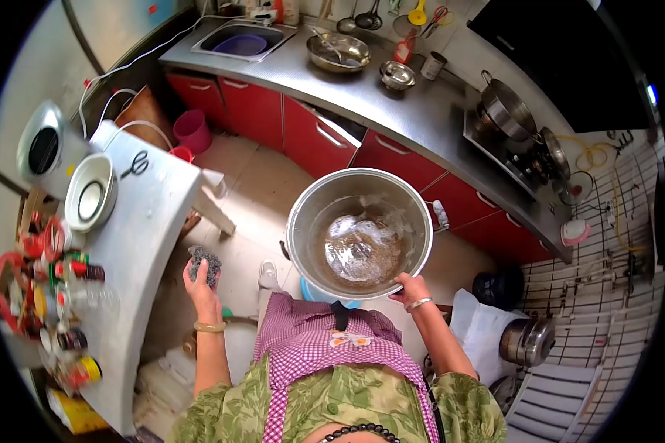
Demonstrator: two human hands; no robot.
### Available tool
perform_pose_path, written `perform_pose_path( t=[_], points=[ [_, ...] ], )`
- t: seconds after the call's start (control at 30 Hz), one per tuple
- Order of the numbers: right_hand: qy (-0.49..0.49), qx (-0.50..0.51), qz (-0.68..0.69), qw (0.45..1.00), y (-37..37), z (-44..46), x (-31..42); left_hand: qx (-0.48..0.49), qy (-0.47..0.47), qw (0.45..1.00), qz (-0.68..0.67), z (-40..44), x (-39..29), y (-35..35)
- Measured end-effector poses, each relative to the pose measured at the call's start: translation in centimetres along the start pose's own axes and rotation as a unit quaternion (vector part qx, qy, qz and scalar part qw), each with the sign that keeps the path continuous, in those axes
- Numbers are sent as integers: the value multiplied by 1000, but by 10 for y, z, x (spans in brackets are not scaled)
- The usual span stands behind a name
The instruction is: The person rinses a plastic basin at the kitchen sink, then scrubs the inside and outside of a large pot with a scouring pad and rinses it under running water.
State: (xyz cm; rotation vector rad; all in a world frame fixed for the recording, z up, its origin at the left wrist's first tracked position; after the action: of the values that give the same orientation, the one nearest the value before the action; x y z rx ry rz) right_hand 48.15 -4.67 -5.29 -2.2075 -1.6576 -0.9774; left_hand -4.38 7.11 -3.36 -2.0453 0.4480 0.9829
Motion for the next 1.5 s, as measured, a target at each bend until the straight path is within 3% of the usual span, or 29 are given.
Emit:
perform_pose_path(
  t=[0.07, 0.1, 0.17, 0.23, 0.53, 0.8, 1.03, 1.27, 1.5],
  points=[
    [28, 27, 27, 999, -37, 2, 10, 16, -23, 1000, 7, 23, -25, -21],
    [-83, 39, 32, 995, -102, -41, -10, -21, 12, 995, 92, 48, -91, -3],
    [-30, -6, 12, 999, -100, 3, 83, 18, 27, 999, 6, 106, -51, -55],
    [5, 17, 21, 1000, -149, 27, 133, 49, -3, 999, -12, 155, -81, -73],
    [21, 62, 32, 997, -267, 41, 231, -11, -30, 999, 18, 232, -118, -45],
    [40, 104, -3, 994, -320, 60, 293, -12, -6, 999, -30, 269, -113, -77],
    [46, 127, -41, 990, -357, 120, 361, -17, -83, 996, -35, 322, -141, -132],
    [48, 169, -60, 983, -393, 189, 457, -26, -141, 989, -34, 383, -152, -226],
    [84, 193, -78, 975, -415, 241, 582, -106, -108, 988, -35, 446, -106, -264]
  ],
)
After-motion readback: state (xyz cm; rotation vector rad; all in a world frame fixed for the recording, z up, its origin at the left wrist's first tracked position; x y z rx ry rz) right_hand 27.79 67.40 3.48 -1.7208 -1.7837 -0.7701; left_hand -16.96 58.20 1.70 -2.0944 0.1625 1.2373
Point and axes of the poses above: each hand's wrist, its own z-axis towards the middle knuckle, its own y-axis out of the back of the hand, x = y × z, the point moved 9 cm from there along z, towards the middle knuckle, and after that the axes turned 14 degrees about -z, right-handed, at the moved point
